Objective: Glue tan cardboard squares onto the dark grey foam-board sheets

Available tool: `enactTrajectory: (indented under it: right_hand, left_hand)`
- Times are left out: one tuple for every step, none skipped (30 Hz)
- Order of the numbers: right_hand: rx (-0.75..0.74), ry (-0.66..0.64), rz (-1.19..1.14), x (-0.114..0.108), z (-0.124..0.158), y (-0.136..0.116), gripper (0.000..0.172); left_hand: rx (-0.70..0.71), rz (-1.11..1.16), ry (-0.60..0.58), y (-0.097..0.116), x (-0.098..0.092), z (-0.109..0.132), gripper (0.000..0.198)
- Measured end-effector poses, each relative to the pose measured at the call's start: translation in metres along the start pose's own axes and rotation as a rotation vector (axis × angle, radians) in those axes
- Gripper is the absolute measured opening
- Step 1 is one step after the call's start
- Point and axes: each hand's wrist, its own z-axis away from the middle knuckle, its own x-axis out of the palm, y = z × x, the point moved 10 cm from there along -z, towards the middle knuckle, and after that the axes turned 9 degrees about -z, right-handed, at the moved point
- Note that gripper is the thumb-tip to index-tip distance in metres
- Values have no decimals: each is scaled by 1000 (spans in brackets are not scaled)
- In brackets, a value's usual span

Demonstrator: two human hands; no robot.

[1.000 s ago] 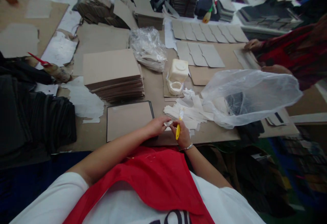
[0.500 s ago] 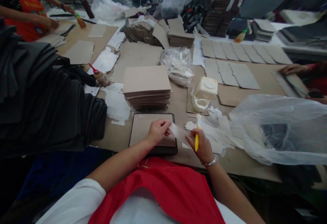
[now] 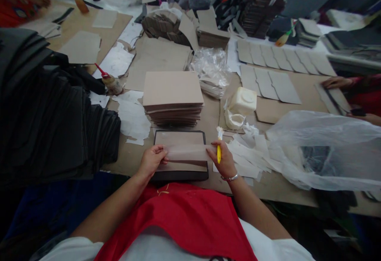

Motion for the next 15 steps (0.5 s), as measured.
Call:
enactTrajectory:
  right_hand:
    - [18,-2,-10,-2,0,0,33]
    - [37,-11,-37,-5,0,-1,33]
    - [62,-23,-90,-7,0,-2,36]
    - [94,-33,-172,-10,-1,-4,39]
    - [135,-43,-277,-11,-4,-5,43]
    - [190,-55,-390,-10,-7,-7,47]
    - [256,-75,-497,-5,-11,-7,50]
    - [322,-104,-587,3,-15,-8,52]
    - [382,-145,-650,14,-20,-10,53]
    - [433,-193,-683,27,-24,-11,52]
    - [473,-229,-693,38,-29,-10,50]
    - [505,-243,-689,45,-33,-8,48]
    - [530,-232,-674,49,-37,-4,45]
    - [551,-203,-650,47,-40,2,43]
    - [570,-166,-617,41,-41,9,41]
  left_hand:
    - [-2,-8,13,-3,-4,-1,39]
    - [-1,-28,24,-5,-9,-2,38]
    - [3,-64,32,-7,-13,-3,37]
    - [11,-112,37,-9,-17,-4,37]
    - [23,-166,39,-9,-20,-4,36]
    - [35,-223,36,-9,-22,-4,36]
    - [46,-278,36,-8,-24,-4,36]
    - [56,-332,39,-8,-25,-4,35]
    - [70,-384,44,-6,-26,-3,35]
    - [90,-438,52,-4,-27,-3,33]
    - [123,-494,65,0,-28,-2,32]
    - [174,-550,80,6,-29,-1,29]
    - [243,-602,96,12,-29,0,26]
    - [323,-649,110,20,-28,3,23]
    - [409,-688,123,27,-28,6,21]
